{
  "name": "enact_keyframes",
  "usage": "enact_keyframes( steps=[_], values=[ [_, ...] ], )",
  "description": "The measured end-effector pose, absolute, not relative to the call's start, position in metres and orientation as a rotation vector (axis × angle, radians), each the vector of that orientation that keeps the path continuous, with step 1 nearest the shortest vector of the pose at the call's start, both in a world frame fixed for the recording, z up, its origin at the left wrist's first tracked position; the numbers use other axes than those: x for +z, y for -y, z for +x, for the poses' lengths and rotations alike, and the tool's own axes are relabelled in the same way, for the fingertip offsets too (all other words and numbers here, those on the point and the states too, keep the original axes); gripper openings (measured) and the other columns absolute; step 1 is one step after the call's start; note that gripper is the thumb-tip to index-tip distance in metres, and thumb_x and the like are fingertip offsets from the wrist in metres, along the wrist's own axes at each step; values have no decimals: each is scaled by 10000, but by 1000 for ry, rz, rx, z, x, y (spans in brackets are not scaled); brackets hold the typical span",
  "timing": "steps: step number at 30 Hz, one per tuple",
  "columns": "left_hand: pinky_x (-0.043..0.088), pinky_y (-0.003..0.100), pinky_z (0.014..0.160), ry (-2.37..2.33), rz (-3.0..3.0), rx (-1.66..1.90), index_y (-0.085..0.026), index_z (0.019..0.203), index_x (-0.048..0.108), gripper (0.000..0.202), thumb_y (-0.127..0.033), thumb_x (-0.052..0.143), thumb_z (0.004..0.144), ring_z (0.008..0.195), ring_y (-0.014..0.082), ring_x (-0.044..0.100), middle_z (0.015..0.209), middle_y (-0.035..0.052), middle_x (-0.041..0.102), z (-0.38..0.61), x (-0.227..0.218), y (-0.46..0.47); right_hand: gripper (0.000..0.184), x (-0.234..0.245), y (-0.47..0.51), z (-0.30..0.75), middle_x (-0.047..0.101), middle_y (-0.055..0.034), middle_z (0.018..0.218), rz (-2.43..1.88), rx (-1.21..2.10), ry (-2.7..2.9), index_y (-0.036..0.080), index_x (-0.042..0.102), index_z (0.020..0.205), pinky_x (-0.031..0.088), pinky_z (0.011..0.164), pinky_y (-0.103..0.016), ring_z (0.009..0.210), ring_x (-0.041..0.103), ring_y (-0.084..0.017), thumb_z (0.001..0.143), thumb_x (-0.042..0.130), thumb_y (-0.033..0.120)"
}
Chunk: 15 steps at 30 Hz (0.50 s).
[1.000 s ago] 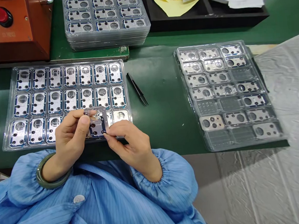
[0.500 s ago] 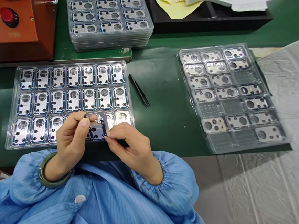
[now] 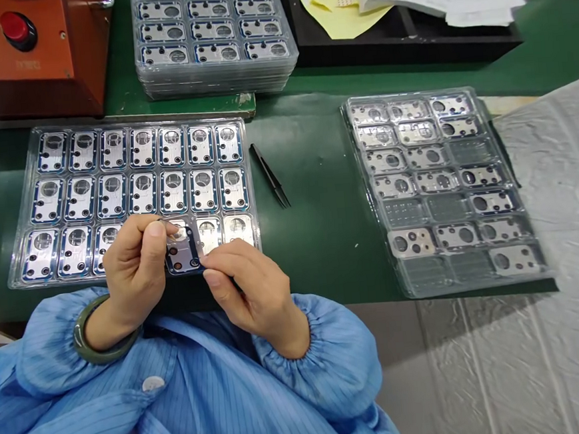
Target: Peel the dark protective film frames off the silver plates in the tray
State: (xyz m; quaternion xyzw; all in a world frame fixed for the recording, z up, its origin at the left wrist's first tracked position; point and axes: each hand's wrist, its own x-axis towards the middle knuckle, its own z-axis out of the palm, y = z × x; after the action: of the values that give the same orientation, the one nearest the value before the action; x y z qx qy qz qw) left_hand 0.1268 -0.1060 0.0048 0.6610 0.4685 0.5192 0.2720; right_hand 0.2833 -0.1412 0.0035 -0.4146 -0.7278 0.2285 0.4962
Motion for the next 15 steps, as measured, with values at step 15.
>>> enact_keyframes(
  steps=[15],
  values=[
    [418, 210, 534, -1282, 1812, 1334, -199, 804, 565, 168, -223, 460, 934, 566, 80, 514, 643, -32, 558, 128, 6, 105, 331, -8, 138, 295, 673, -111, 908, -993, -5, 1996, 207, 593, 1185, 540, 642, -368, 794, 624, -233, 855, 575, 211]
  ],
)
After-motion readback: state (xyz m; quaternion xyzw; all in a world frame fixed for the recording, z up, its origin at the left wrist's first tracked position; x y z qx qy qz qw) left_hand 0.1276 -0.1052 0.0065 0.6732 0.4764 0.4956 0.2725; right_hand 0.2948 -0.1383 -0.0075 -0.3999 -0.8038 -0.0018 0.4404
